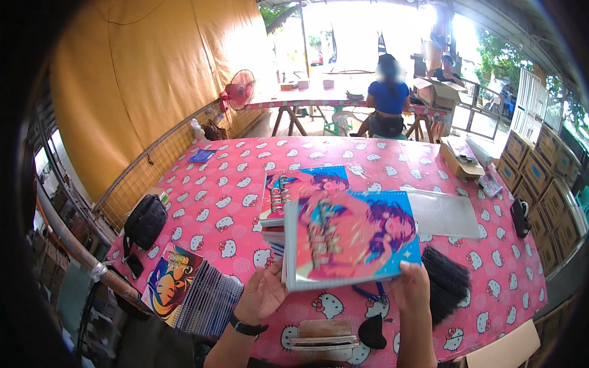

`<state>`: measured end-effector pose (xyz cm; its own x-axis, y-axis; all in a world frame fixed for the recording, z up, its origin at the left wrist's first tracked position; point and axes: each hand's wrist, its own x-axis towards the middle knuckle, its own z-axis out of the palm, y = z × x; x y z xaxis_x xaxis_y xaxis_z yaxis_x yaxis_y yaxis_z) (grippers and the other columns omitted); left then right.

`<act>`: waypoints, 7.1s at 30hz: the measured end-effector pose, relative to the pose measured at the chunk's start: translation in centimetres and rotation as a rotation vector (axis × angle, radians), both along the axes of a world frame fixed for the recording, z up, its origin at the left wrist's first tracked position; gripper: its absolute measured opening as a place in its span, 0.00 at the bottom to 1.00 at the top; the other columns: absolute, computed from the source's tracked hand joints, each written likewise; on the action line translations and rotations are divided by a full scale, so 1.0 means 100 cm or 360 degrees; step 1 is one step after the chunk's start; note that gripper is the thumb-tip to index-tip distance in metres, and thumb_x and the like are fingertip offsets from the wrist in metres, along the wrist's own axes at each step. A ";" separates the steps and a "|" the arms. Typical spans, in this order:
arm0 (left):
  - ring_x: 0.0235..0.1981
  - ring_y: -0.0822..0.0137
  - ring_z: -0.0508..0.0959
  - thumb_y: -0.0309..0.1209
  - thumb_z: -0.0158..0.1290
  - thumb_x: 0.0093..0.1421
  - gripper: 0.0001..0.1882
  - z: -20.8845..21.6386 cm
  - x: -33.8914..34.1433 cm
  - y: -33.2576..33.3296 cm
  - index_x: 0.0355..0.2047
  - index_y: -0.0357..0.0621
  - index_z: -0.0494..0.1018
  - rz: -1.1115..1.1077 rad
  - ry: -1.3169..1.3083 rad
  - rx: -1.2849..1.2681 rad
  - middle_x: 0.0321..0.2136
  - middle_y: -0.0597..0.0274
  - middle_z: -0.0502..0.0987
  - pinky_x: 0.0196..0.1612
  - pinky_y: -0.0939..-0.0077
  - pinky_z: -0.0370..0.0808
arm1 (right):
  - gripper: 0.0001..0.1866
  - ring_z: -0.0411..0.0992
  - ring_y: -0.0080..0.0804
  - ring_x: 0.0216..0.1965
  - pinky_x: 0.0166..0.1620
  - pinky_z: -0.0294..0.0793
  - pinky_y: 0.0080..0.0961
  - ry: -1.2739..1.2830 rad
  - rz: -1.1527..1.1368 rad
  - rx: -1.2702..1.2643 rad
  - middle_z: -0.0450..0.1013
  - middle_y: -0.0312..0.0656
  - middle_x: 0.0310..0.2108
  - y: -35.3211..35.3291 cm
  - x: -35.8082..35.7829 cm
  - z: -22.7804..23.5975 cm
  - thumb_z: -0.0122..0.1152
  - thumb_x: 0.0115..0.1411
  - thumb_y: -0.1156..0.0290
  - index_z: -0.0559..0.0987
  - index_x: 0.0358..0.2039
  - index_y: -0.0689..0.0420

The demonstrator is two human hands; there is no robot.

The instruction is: The person inserts a spiral coil into the punched holes of a notebook by hand, trims the excess coil with a pair of pliers, and places the bound notebook onto a stack.

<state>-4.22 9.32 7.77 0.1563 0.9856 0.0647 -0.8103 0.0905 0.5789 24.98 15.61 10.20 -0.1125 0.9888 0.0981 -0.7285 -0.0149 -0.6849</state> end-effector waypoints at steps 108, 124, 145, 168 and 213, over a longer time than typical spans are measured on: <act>0.50 0.65 0.70 0.48 0.55 0.59 0.32 -0.121 -0.054 -0.096 0.55 0.37 0.63 0.0736 0.1061 -0.0026 0.47 0.55 0.72 0.55 0.69 0.64 | 0.25 0.73 0.45 0.34 0.38 0.73 0.33 -0.2104 0.0130 0.0743 0.70 0.48 0.34 -0.092 -0.074 -0.150 0.71 0.47 0.68 0.70 0.42 0.61; 0.39 0.70 0.73 0.35 0.45 0.64 0.16 -0.121 -0.042 -0.063 0.45 0.35 0.72 0.1326 0.0930 -0.0261 0.37 0.57 0.76 0.44 0.76 0.68 | 0.10 0.74 0.34 0.42 0.46 0.71 0.30 -0.1433 0.0311 0.0706 0.76 0.46 0.37 -0.084 -0.066 -0.107 0.52 0.63 0.68 0.77 0.37 0.61; 0.58 0.59 0.68 0.33 0.62 0.49 0.24 -0.052 0.035 -0.090 0.49 0.51 0.74 0.0906 0.2918 0.0910 0.49 0.60 0.74 0.67 0.48 0.40 | 0.18 0.71 0.53 0.47 0.49 0.71 0.42 -0.2747 -0.0634 0.0381 0.72 0.56 0.45 -0.020 0.067 -0.123 0.47 0.60 0.76 0.70 0.52 0.61; 0.33 0.69 0.76 0.29 0.64 0.46 0.12 -0.070 0.035 -0.082 0.33 0.53 0.80 0.0878 0.2655 0.0912 0.27 0.71 0.76 0.62 0.58 0.53 | 0.10 0.76 0.39 0.37 0.40 0.74 0.31 -0.1842 0.0884 0.0636 0.76 0.47 0.33 -0.080 -0.047 -0.071 0.55 0.60 0.75 0.78 0.41 0.61; 0.40 0.71 0.73 0.44 0.56 0.56 0.15 -0.070 0.046 -0.083 0.43 0.60 0.73 0.0749 0.2867 0.1260 0.36 0.75 0.75 0.49 0.62 0.59 | 0.37 0.69 0.49 0.45 0.48 0.72 0.39 -0.2726 0.0168 0.0579 0.68 0.51 0.41 -0.075 -0.031 -0.136 0.69 0.45 0.64 0.67 0.58 0.50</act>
<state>0.38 1.04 0.81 0.3138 0.7995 0.5121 0.7415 -0.5432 0.3937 21.91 8.07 -3.43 -0.3735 0.9276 0.0059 0.7475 0.3047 -0.5903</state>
